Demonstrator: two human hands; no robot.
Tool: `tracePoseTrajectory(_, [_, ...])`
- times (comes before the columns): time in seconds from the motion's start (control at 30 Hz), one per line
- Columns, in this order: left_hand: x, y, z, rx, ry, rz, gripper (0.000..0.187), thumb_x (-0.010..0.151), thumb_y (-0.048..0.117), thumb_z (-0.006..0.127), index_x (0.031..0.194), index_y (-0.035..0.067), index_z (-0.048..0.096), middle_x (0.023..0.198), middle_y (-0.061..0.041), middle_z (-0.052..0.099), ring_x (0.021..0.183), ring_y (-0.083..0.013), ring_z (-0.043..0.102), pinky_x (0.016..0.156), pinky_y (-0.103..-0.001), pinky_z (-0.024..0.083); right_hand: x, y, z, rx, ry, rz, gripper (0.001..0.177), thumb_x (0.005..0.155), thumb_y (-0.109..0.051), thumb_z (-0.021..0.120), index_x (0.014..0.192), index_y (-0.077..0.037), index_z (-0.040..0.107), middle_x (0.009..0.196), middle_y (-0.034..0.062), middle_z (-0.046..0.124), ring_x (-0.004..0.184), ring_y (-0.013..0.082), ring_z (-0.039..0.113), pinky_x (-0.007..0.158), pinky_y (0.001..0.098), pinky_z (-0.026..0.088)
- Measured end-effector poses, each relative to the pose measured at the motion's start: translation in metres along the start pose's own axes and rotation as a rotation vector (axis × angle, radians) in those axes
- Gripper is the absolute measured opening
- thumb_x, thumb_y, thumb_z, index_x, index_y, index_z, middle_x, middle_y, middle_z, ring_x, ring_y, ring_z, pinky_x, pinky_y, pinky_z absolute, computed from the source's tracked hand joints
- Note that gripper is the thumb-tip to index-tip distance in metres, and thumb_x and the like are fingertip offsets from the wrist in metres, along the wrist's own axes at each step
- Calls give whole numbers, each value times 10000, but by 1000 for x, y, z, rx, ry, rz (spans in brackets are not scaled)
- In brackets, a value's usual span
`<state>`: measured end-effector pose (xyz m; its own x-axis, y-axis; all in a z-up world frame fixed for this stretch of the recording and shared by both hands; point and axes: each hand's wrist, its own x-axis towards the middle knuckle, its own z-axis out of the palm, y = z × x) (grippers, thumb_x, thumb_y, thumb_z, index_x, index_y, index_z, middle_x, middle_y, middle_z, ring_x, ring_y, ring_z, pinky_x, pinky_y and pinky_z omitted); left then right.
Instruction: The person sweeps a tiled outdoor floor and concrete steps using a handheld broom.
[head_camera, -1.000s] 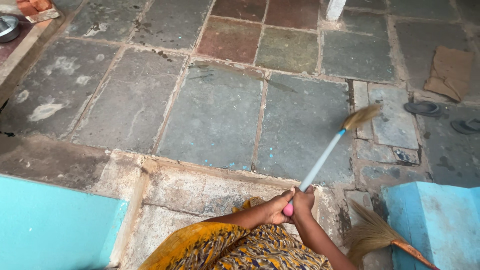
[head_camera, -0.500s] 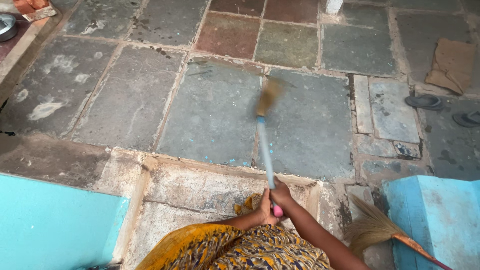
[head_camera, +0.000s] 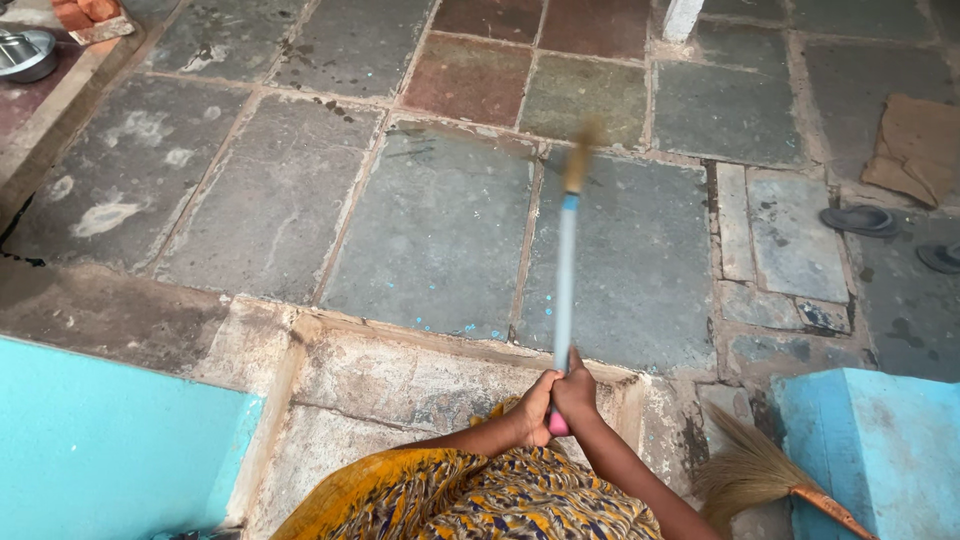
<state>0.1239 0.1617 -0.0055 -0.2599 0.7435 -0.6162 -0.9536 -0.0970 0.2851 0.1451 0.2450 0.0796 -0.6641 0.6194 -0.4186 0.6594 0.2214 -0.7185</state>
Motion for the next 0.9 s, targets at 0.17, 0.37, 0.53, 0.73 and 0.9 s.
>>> tracePoseTrajectory(0.17, [9,-6,-8,26,16,-145,646,925,606,514,1307,86,541,1191,-144,627,1046,-298,659,865,-546,588,4,22,12,9,34,146,531,976,-95,486,1505,-75,454,1164,265,716,978,346,746,877,443,598])
tracePoseTrajectory(0.37, [4,-15,-18,-157,107,-198,737,858,652,464,1299,71,562,1174,-163,636,1047,-315,664,874,-562,575,16,34,28,-140,-239,-17,519,940,-79,525,1459,-100,538,1118,202,747,905,268,755,809,393,618])
tracePoseTrajectory(0.53, [-1,-8,-9,-275,194,-37,755,910,633,539,1289,-19,492,1162,-205,599,1032,-326,684,929,-532,596,25,9,17,-48,-386,-69,643,923,-55,561,1543,-187,454,962,188,762,729,202,691,667,365,588])
tracePoseTrajectory(0.73, [3,-2,-12,-249,142,92,611,918,557,595,1242,46,504,1093,-137,601,954,-253,672,886,-470,612,13,-11,10,2,-373,-86,690,876,-5,568,1524,-229,484,940,159,751,706,213,686,645,368,592])
tracePoseTrajectory(0.9, [-4,15,-22,-220,208,47,644,875,591,540,1236,57,543,1078,-133,650,981,-271,674,863,-475,588,26,-8,41,-31,-294,-100,666,911,4,515,1536,-222,459,1088,164,746,845,210,742,753,340,602])
